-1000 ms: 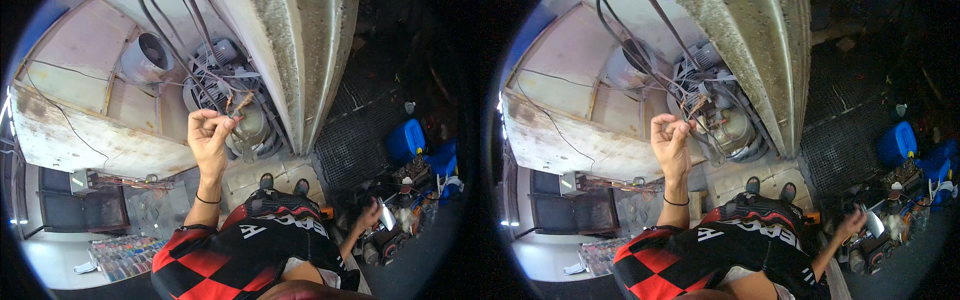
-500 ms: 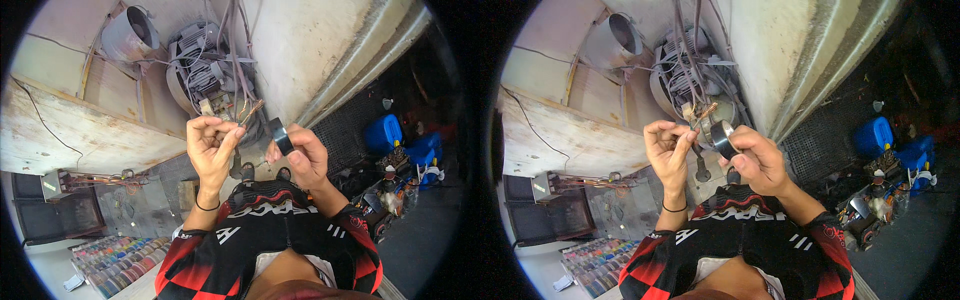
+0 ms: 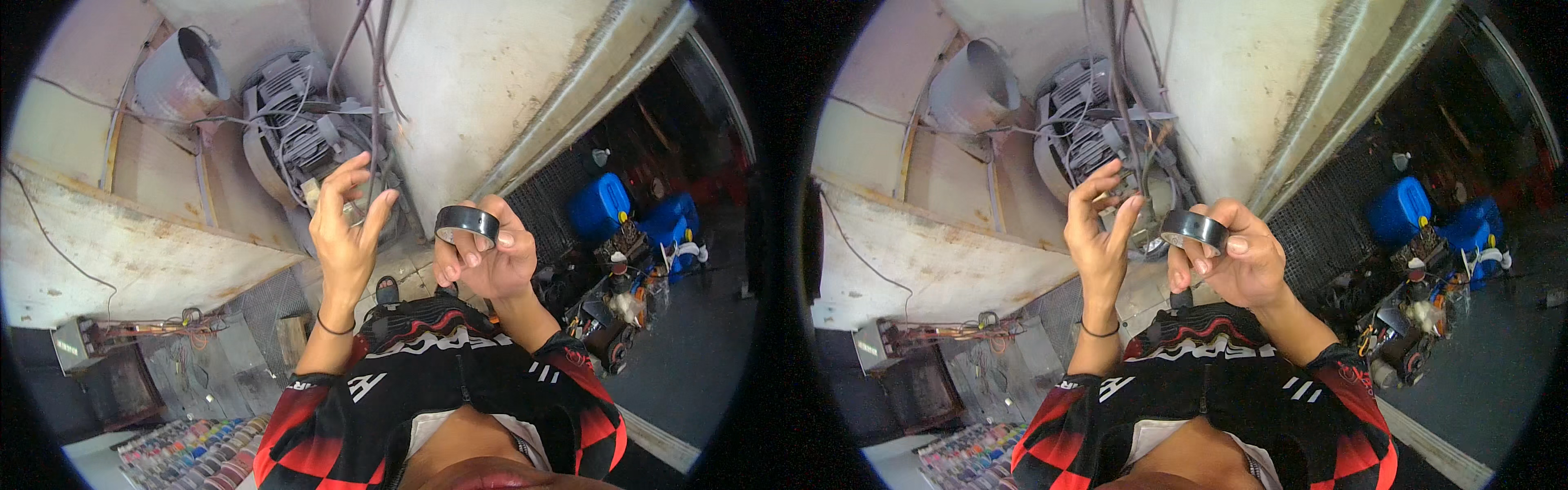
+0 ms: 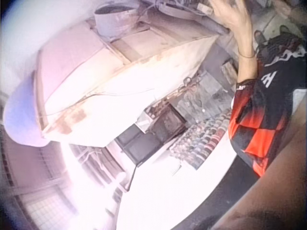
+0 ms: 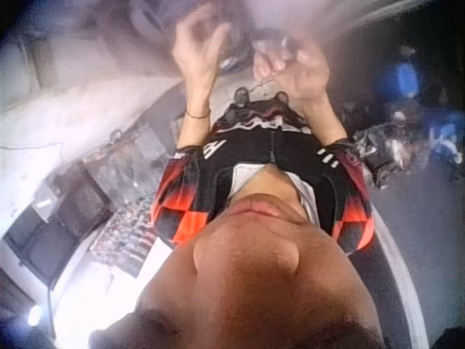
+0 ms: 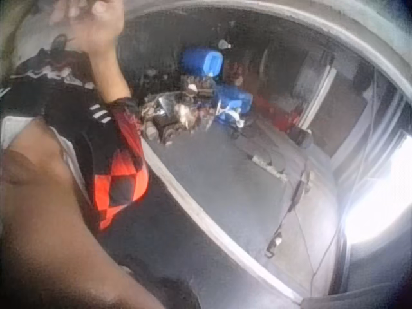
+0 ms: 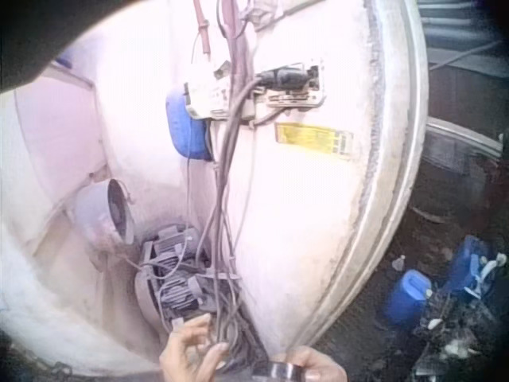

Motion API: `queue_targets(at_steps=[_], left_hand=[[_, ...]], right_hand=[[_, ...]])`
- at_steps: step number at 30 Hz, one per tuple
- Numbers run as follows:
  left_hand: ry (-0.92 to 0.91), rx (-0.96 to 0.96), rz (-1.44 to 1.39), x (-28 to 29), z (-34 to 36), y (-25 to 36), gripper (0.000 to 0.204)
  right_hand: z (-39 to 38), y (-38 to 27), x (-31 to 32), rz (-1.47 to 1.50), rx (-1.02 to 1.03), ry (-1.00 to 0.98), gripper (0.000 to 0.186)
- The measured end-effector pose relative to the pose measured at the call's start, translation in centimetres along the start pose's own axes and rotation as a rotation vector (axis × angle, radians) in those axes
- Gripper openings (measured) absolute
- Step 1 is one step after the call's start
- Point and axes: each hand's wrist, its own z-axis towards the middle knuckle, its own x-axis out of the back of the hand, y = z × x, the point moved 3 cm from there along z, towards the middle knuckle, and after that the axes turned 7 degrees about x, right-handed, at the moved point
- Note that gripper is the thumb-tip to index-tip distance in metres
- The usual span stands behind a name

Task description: The person strips the insulation from two wires using shears and joins them together by twisting the copper strands, then begins to wrap the splice with electrical tape.

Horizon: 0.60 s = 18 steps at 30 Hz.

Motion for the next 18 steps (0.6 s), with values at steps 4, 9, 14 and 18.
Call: queue_targets(at_steps=[4,9,14,18], left_hand=[[-0.333,0.21,-0.771,0.1,-1.9,3.4,0.044],[-0.417,-0.163,-0.314,0.4,-0.7,6.2,0.035],[-0.439,-0.269,-0.141,1.2,-0.2,7.5,0.034],[-0.362,-0.076,-0.199,1.1,-0.9,8.1,0.031]], right_hand=[[-0.1,-0.8,0.3,0.093,-0.035,-0.086,0.022],[-0.5,-0.5,0.2,0.29,-0.087,-0.124,0.028],[-0.3,-2.0,0.4,0.041,-0.116,-0.08,0.029],[-0.3,-2.6,0.2,-0.399,0.035,-0.143,0.022]])
